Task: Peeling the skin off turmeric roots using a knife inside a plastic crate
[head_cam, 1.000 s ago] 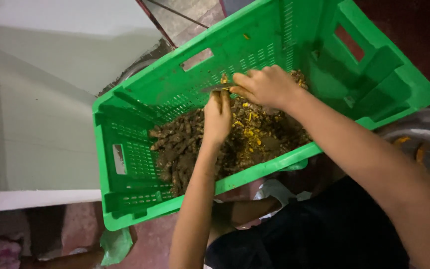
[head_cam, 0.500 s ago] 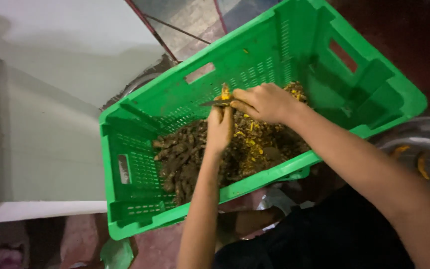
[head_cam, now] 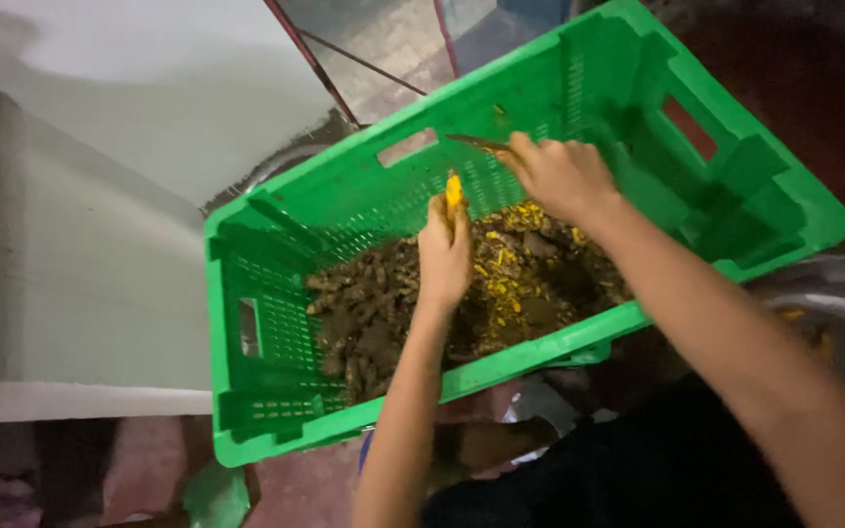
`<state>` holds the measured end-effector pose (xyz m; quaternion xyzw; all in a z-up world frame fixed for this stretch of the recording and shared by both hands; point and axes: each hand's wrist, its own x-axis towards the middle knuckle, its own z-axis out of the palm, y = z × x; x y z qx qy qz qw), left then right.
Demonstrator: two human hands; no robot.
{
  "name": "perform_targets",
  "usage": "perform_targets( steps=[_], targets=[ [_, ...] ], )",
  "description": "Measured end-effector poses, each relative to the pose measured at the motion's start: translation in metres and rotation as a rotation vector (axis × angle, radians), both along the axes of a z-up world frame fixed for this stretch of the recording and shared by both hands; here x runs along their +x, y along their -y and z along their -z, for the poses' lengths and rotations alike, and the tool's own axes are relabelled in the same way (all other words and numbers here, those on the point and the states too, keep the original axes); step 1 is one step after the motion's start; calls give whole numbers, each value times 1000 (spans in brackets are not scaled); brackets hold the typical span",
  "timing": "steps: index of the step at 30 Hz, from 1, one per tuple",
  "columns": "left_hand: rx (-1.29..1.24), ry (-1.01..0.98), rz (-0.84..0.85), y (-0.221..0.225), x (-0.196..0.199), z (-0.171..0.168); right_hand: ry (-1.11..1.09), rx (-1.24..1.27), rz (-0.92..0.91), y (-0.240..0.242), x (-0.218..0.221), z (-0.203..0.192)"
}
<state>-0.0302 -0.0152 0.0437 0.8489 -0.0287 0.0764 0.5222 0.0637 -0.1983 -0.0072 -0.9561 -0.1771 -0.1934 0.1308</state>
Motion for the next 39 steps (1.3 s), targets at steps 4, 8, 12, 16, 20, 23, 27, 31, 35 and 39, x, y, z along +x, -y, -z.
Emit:
perform_targets(
  steps=[4,8,12,16,20,23,27,31,35,39],
  targets=[
    [41,-17,-12,-4,7,7,-102,118,-193,0,-27,-12],
    [179,52,-29,-10,31,37,-80,105,-312,-16,-31,-12],
    [55,113,-51,-12,28,53,68,-27,-254,-19,-31,-8],
    [4,67,-104,-6,18,43,112,-15,-112,-8,-19,-9],
    [4,137,-80,-11,16,27,-2,24,58,4,-11,-1],
    [6,149,-123,-12,31,56,-65,223,-152,-4,-32,-21],
    [-18,215,-33,-12,24,45,-49,175,-299,-18,-37,-19],
    [-27,227,2,-13,26,53,159,-24,-191,-16,-39,-19],
    [-4,233,-50,-2,20,35,297,-136,-141,-15,-38,-18],
    [-27,216,-98,-4,10,37,257,-82,-69,-7,-20,-9]
  ],
)
